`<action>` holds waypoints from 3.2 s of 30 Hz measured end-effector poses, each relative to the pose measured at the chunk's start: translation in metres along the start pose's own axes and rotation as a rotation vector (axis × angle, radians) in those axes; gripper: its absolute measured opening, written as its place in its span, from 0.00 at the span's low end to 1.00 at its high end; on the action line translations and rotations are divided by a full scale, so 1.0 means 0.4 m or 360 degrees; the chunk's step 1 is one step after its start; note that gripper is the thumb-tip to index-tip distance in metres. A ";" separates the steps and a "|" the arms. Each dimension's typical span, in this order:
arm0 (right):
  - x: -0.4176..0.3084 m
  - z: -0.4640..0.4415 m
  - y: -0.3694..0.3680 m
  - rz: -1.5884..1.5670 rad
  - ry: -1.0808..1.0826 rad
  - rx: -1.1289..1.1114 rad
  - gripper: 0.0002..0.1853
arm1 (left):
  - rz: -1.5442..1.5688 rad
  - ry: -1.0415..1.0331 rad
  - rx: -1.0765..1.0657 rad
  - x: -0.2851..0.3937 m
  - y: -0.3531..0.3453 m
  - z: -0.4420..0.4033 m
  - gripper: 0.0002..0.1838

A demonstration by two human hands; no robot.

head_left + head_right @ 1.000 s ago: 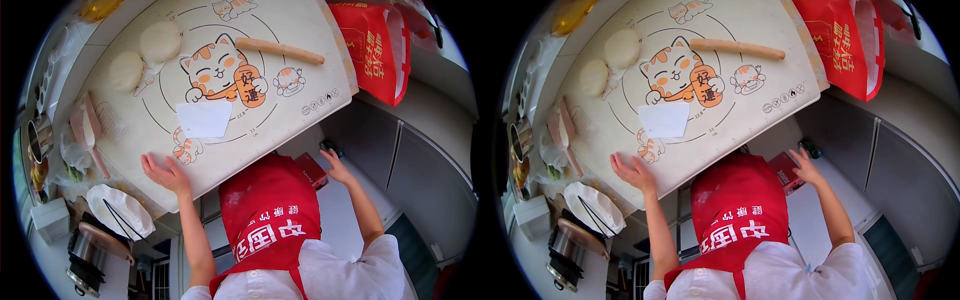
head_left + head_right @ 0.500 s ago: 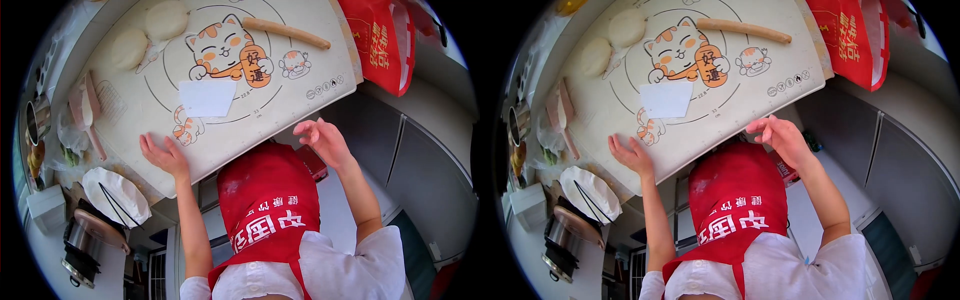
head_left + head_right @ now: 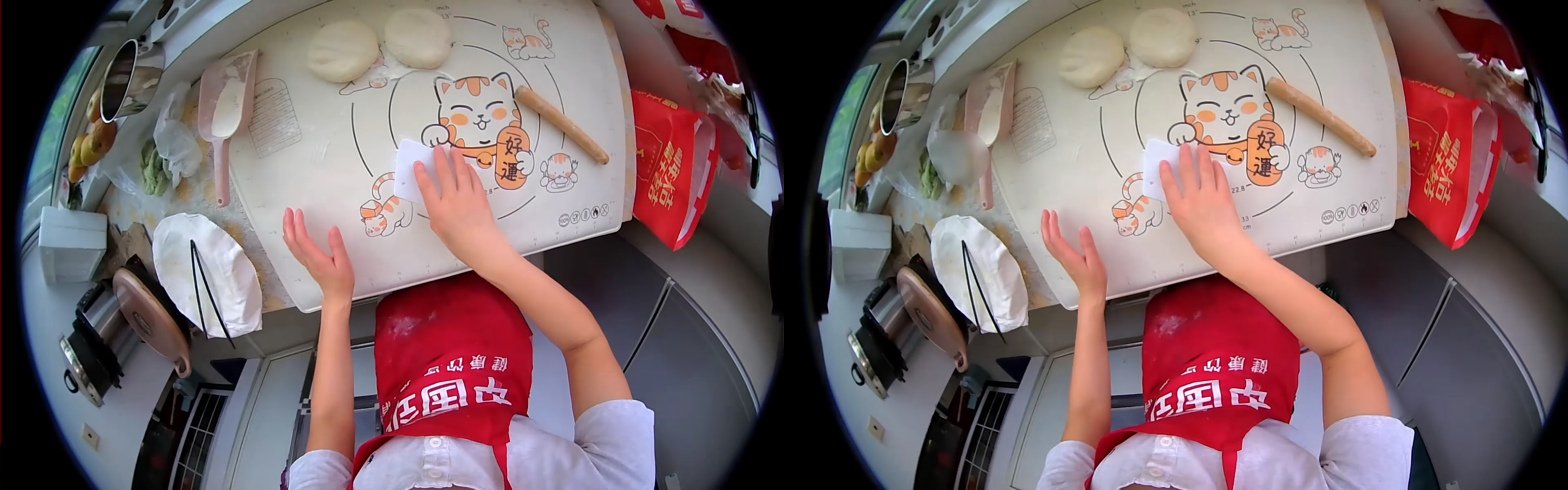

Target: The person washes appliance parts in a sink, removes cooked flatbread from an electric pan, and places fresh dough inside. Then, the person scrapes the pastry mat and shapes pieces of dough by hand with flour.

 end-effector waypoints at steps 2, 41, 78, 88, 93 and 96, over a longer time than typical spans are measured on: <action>-0.012 -0.002 -0.005 0.0123 0.0012 -0.0003 0.28 | 0.0007 0.0073 -0.0005 -0.018 0.008 0.008 0.29; 0.354 -0.190 0.342 -0.0850 -0.0305 0.0692 0.09 | 0.0240 -0.1143 0.0152 0.495 -0.118 -0.295 0.19; -0.049 -0.203 0.087 -0.0050 0.0731 0.0151 0.13 | 0.0548 0.0555 -0.0578 -0.056 0.021 0.118 0.12; -0.213 -0.322 0.087 -0.0215 0.1193 0.0260 0.10 | 0.0925 0.0893 -0.0609 -0.101 -0.022 0.158 0.15; -0.214 -0.355 -0.011 -0.0210 0.0959 -0.0010 0.15 | 0.0927 0.0897 -0.0635 -0.099 -0.023 0.150 0.15; -0.178 -0.190 0.015 -0.0287 0.1107 -0.0091 0.16 | 0.0946 0.0910 -0.0693 -0.106 -0.034 0.155 0.15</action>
Point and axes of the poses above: each hand's wrist, its own z-axis away from the middle knuckle, its own y-axis out of the back of the hand, x = y × z, the point moved 10 cm from there along -z, towards the middle knuckle, and after that the axes turned 12 degrees about -z, right-handed, at the moved point
